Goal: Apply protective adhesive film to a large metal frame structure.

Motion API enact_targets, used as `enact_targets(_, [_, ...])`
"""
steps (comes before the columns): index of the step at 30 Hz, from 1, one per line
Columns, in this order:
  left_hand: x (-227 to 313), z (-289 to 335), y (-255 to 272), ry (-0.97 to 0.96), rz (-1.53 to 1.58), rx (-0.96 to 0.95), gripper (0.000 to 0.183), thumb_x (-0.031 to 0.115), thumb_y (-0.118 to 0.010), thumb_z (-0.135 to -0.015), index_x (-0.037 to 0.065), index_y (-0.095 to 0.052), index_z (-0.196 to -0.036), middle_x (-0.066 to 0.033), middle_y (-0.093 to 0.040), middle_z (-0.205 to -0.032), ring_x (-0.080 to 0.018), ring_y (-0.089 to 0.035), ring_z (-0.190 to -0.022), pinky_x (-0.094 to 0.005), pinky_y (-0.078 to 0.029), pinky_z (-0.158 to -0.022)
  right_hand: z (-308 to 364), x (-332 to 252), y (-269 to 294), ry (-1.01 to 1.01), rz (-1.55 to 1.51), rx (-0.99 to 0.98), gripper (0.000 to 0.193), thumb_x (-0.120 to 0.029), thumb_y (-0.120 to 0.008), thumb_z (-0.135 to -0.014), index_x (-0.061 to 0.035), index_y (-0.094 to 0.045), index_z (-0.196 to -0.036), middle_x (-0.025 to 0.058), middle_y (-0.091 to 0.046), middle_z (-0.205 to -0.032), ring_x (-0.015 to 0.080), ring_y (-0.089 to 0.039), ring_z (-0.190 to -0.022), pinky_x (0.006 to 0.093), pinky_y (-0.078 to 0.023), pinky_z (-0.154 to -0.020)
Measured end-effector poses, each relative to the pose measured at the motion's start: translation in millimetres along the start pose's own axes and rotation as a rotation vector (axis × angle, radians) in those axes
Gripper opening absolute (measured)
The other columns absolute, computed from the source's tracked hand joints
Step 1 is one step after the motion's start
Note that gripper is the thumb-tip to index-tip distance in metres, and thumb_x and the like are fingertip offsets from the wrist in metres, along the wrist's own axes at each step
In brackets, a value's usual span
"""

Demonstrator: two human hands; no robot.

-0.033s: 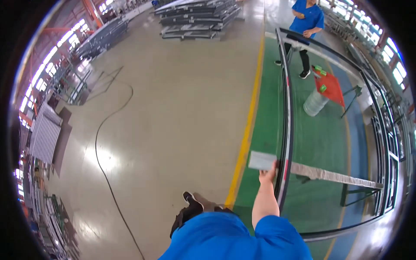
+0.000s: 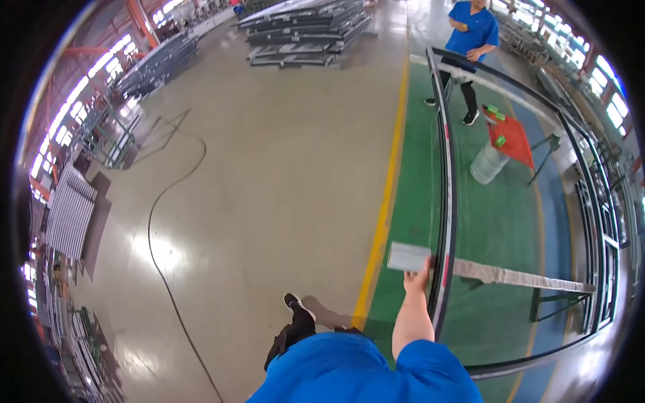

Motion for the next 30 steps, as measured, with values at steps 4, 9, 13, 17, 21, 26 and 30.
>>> enact_targets(4, [188,-71,36,-0.090,-0.140,-0.056,0.030,0.031,-0.055,-0.091,0.005,-0.059,-0.107,-0.0119,-0.068,-0.093,-0.0249,-0.066,-0.078,-0.0386,-0.055,-0.064,11,32,-8,-0.080,-0.019,0.152,0.076,-0.062,-0.074,-0.071,-0.0223,-0.052,-0.132,-0.0006,-0.055,-0.129,0.0218,-0.049,-0.124,0.0467,-0.039,-0.103])
enact_targets(9, [489,-97,23,-0.359,-0.538,-0.042,0.041,0.038,-0.054,-0.090,0.006,-0.062,-0.112,-0.0141,-0.069,-0.104,-0.0272,-0.068,-0.089,-0.0398,-0.055,-0.074,42,143,-78,-0.206,0.200,0.028,0.060,-0.052,-0.071,-0.079,-0.0165,-0.058,-0.125,0.0045,-0.062,-0.110,0.0206,-0.056,-0.091,0.0407,-0.047,-0.081])
enact_targets(13, [701,-37,-57,-0.890,-0.791,-0.272,0.050,0.047,-0.061,-0.087,0.005,-0.062,-0.115,-0.0154,-0.069,-0.106,-0.0273,-0.067,-0.098,-0.0391,-0.052,-0.084,49,174,-185,0.051,0.677,-0.218,0.057,-0.038,-0.068,-0.086,-0.0071,-0.052,-0.131,0.0107,-0.058,-0.124,0.0260,-0.056,-0.107,0.0414,-0.047,-0.085])
enact_targets(17, [810,56,-134,-1.145,-0.915,-0.639,0.051,0.046,-0.065,-0.086,0.005,-0.062,-0.116,-0.0159,-0.065,-0.115,-0.0278,-0.061,-0.109,-0.0391,-0.049,-0.090,56,143,-301,-0.125,0.254,-0.266,0.057,-0.037,-0.065,-0.089,-0.0087,-0.046,-0.135,0.0079,-0.055,-0.121,0.0221,-0.056,-0.112,0.0433,-0.048,-0.089])
enact_targets(21, [885,101,-198,-1.553,-0.859,-0.684,0.049,0.042,-0.066,-0.085,0.003,-0.062,-0.114,-0.0156,-0.059,-0.124,-0.0322,-0.052,-0.120,-0.0438,-0.041,-0.098,28,106,-397,-0.122,0.025,-0.276,0.049,-0.041,-0.059,-0.091,-0.0114,-0.051,-0.129,0.0096,-0.059,-0.121,0.0267,-0.057,-0.115,0.0444,-0.049,-0.092])
enact_targets(26, [991,106,-269,-1.836,-0.686,-0.441,0.042,0.036,-0.067,-0.085,0.003,-0.063,-0.110,-0.0152,-0.061,-0.117,-0.0361,-0.051,-0.118,-0.0483,-0.036,-0.100,-60,69,-487,-0.234,-0.029,-0.327,0.051,-0.043,-0.059,-0.091,-0.0108,-0.050,-0.130,0.0110,-0.058,-0.125,0.0302,-0.055,-0.119,0.0470,-0.049,-0.095])
enact_targets(30, [1070,113,-304,-1.654,-0.609,-0.448,0.036,0.029,-0.066,-0.086,0.003,-0.063,-0.110,-0.0152,-0.062,-0.117,-0.0354,-0.054,-0.113,-0.0466,-0.041,-0.095,-123,22,-552,-0.355,0.142,-0.361,0.052,-0.048,-0.056,-0.093,-0.0145,-0.047,-0.132,0.0094,-0.054,-0.123,0.0260,-0.061,-0.102,0.0433,-0.055,-0.084])
Point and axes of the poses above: each hand's wrist, its own z-axis away from the middle knuckle, its own y-axis out of the back of the hand, x = y × z, the point moved 2 cm from there along -z, towards the middle knuckle
